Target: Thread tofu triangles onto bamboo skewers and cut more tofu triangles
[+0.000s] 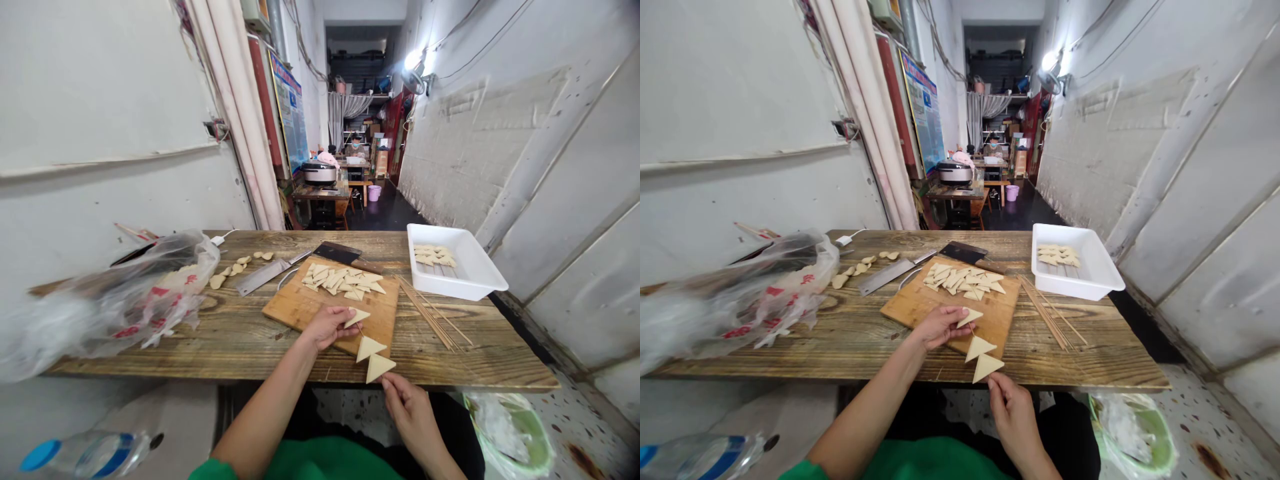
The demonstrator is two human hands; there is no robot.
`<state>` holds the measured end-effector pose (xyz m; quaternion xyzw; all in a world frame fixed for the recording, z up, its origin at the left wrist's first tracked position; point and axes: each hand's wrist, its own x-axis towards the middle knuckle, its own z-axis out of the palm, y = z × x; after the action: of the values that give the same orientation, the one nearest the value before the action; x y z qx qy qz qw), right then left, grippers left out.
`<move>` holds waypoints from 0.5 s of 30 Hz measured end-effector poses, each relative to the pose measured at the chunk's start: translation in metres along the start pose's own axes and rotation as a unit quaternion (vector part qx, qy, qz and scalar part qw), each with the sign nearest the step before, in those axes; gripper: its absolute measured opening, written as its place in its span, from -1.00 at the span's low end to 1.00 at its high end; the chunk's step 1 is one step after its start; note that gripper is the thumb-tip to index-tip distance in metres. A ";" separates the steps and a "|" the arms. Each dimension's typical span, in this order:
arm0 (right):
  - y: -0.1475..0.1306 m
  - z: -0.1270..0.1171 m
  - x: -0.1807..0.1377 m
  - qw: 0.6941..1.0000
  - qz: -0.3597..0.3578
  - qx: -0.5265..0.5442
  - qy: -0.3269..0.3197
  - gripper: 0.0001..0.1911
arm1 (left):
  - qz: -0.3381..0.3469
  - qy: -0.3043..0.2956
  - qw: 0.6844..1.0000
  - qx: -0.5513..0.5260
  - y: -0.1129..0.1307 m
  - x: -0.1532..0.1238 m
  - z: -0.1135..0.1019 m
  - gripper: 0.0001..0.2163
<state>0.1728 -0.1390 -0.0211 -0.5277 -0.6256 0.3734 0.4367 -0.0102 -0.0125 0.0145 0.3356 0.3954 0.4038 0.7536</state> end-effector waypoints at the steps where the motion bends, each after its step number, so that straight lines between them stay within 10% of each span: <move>1: 0.000 0.000 0.000 1.000 0.001 0.000 0.002 -0.68 | 0.000 0.000 1.000 0.000 0.000 0.000 0.001 -0.82; 15: -0.004 0.002 0.002 1.000 -0.007 -0.018 0.012 -0.65 | -0.009 0.006 1.000 -0.001 -0.001 -0.002 0.009 -0.85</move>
<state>0.1698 -0.1376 -0.0177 -0.5354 -0.6304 0.3527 0.4376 -0.0028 -0.0158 0.0185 0.3287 0.4023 0.3995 0.7553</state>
